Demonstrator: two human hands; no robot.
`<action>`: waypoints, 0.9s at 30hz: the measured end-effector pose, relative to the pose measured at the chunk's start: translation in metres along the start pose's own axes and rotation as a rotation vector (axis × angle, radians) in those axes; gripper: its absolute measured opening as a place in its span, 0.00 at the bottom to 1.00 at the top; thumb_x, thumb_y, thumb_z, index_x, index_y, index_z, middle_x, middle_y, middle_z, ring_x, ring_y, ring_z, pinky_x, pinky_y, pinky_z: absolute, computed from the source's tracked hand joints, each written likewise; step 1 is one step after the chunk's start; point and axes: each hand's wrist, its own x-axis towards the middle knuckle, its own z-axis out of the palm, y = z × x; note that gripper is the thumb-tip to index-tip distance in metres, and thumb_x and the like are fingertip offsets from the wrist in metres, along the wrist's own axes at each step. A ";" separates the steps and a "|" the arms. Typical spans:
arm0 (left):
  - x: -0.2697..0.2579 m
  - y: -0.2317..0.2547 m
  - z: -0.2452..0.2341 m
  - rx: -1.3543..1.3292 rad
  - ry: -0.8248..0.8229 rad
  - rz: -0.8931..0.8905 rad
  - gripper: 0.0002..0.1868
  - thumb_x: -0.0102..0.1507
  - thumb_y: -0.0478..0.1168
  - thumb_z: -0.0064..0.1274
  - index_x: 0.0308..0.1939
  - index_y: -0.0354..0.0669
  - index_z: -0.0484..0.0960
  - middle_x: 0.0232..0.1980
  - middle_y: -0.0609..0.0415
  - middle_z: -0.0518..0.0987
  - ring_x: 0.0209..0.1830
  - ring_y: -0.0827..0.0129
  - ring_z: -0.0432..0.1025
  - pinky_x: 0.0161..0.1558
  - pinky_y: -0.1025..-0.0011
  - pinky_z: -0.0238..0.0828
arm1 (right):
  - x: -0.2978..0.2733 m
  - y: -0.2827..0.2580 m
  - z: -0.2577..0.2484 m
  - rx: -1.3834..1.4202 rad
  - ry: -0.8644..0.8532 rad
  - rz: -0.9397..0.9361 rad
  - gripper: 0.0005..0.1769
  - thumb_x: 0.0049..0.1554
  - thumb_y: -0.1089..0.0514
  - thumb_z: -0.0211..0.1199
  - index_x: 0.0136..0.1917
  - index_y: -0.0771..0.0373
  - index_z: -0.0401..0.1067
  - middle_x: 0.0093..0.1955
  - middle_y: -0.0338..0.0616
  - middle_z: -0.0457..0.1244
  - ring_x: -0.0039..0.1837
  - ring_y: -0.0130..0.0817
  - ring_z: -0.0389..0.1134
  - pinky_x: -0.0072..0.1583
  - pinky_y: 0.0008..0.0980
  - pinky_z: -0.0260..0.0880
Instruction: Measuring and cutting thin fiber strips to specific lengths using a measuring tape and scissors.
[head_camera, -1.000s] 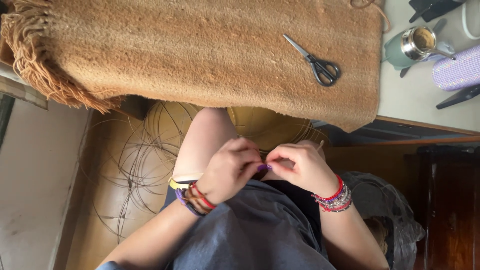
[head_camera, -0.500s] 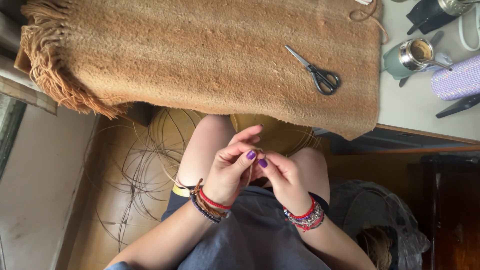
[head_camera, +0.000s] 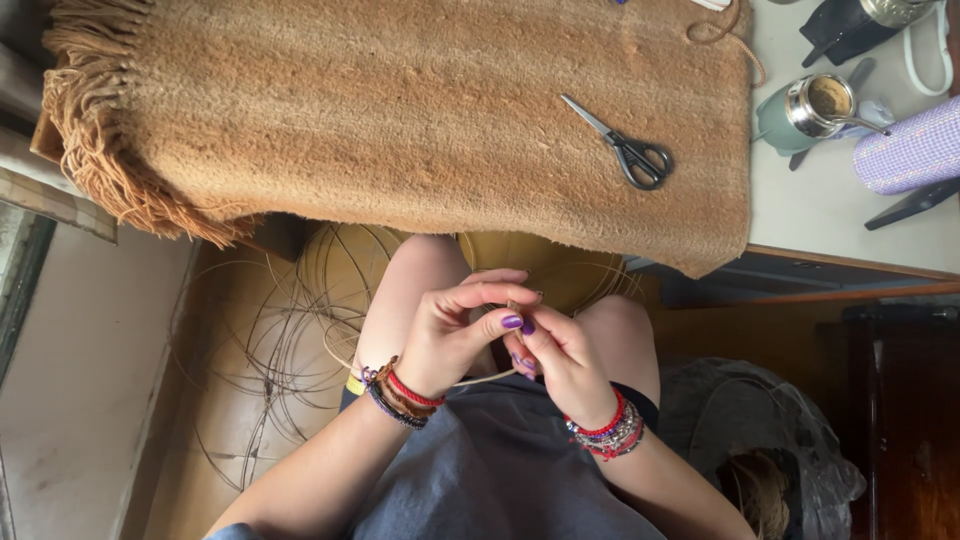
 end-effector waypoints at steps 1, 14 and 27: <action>0.000 0.002 0.001 0.024 0.004 0.003 0.19 0.61 0.40 0.66 0.54 0.39 0.85 0.60 0.44 0.79 0.57 0.66 0.74 0.62 0.67 0.65 | 0.002 -0.006 0.001 -0.036 -0.004 -0.017 0.14 0.69 0.63 0.45 0.47 0.70 0.70 0.31 0.47 0.57 0.34 0.25 0.56 0.35 0.24 0.66; 0.003 0.009 0.009 0.016 0.332 0.110 0.07 0.67 0.33 0.56 0.42 0.34 0.88 0.36 0.42 0.87 0.51 0.62 0.80 0.60 0.61 0.75 | 0.024 -0.095 0.017 -0.794 -0.009 -0.336 0.09 0.61 0.60 0.61 0.40 0.62 0.79 0.24 0.40 0.63 0.25 0.32 0.59 0.33 0.25 0.64; 0.004 0.068 -0.082 0.699 0.498 0.483 0.14 0.71 0.23 0.49 0.61 0.25 0.72 0.61 0.31 0.73 0.66 0.41 0.68 0.67 0.45 0.65 | -0.003 -0.087 -0.086 -0.846 -0.145 -0.055 0.08 0.59 0.63 0.63 0.42 0.62 0.83 0.28 0.43 0.67 0.32 0.29 0.64 0.40 0.30 0.68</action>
